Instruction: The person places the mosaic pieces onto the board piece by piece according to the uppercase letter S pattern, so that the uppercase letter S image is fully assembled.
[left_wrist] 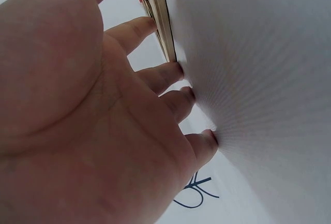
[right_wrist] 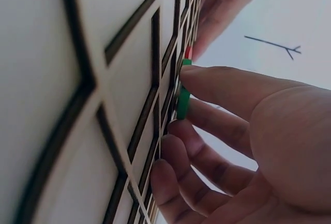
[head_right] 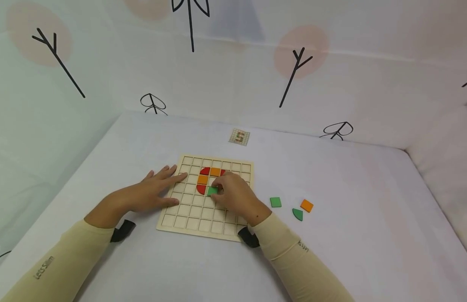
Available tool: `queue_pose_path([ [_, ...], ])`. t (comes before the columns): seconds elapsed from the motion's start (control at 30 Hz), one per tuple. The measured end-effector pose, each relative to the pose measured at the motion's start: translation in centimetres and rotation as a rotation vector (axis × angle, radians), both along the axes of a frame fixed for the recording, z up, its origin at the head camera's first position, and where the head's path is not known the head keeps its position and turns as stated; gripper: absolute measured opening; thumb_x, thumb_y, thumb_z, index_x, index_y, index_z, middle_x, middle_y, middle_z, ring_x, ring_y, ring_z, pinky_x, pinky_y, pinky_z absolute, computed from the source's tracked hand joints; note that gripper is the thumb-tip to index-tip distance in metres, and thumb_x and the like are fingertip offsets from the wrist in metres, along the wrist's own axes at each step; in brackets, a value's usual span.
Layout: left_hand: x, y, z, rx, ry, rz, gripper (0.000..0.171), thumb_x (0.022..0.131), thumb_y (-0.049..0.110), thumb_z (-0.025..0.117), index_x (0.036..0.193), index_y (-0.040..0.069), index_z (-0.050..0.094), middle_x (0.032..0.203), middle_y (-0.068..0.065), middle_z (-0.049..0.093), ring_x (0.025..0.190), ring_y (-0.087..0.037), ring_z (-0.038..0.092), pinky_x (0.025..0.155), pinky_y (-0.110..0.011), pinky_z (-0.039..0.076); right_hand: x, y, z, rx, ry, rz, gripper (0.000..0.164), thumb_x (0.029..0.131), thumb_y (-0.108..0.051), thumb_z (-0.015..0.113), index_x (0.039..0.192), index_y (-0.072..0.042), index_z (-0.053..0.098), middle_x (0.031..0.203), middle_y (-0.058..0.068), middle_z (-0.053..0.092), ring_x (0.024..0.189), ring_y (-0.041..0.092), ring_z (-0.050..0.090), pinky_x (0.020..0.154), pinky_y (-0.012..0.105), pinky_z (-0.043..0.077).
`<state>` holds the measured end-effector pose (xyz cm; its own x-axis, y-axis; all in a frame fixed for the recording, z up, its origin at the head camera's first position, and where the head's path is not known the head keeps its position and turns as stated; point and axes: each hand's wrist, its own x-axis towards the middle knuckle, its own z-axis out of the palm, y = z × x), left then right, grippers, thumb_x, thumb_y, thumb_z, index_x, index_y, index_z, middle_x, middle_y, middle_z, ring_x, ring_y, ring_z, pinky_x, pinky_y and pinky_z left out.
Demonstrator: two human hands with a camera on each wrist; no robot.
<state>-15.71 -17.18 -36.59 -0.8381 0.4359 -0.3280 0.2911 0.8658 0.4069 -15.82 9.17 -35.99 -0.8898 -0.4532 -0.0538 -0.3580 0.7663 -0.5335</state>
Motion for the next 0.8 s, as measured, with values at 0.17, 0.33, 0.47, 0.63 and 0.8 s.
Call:
queue_pose_path([
  [0.17, -0.04, 0.09, 0.0, -0.004, 0.007, 0.005, 0.079, 0.094, 0.051, 0.063, 0.16, 0.033, 0.022, 0.17, -0.009, 0.006, 0.157, -0.032, -0.001, 0.126, -0.058, -0.002, -0.06, 0.03, -0.15, -0.01, -0.006, -0.01, 0.02, 0.087, -0.015, 0.077, 0.105, -0.006, 0.076, 0.09, 0.0, 0.065, 0.084, 0.014, 0.055, 0.073, 0.026, 0.051],
  [0.33, 0.07, 0.11, 0.08, -0.002, -0.004, 0.004, 0.08, 0.094, 0.051, 0.064, 0.16, 0.033, 0.022, 0.17, -0.01, 0.006, 0.157, -0.033, -0.001, 0.125, -0.059, -0.003, -0.04, 0.08, -0.22, -0.004, -0.015, -0.009, 0.021, 0.087, -0.016, 0.077, 0.105, -0.006, 0.076, 0.09, 0.0, 0.066, 0.084, 0.013, 0.056, 0.075, 0.026, 0.052],
  [0.47, 0.0, 0.1, -0.03, -0.011, 0.012, 0.002, 0.08, 0.094, 0.051, 0.064, 0.16, 0.033, 0.022, 0.17, -0.009, 0.007, 0.157, -0.032, 0.0, 0.126, -0.058, -0.002, -0.11, 0.13, -0.25, -0.012, -0.007, 0.004, 0.021, 0.087, -0.015, 0.077, 0.105, -0.006, 0.076, 0.09, 0.0, 0.067, 0.084, 0.013, 0.057, 0.075, 0.026, 0.053],
  [0.63, 0.01, 0.13, -0.16, -0.007, 0.0, 0.012, 0.081, 0.094, 0.05, 0.065, 0.16, 0.034, 0.022, 0.17, -0.009, 0.007, 0.157, -0.032, -0.001, 0.126, -0.058, -0.003, -0.06, 0.12, -0.2, -0.014, -0.022, 0.012, 0.021, 0.087, -0.014, 0.076, 0.106, -0.005, 0.075, 0.093, 0.001, 0.067, 0.085, 0.013, 0.057, 0.076, 0.027, 0.054],
  [0.8, 0.02, 0.08, -0.21, -0.004, 0.005, 0.007, 0.08, 0.094, 0.05, 0.065, 0.16, 0.033, 0.022, 0.17, -0.009, 0.007, 0.157, -0.033, -0.001, 0.126, -0.058, -0.002, -0.05, 0.14, -0.26, -0.005, -0.014, 0.01, 0.021, 0.088, -0.013, 0.076, 0.107, -0.005, 0.075, 0.094, 0.001, 0.068, 0.086, 0.013, 0.057, 0.076, 0.027, 0.054],
])
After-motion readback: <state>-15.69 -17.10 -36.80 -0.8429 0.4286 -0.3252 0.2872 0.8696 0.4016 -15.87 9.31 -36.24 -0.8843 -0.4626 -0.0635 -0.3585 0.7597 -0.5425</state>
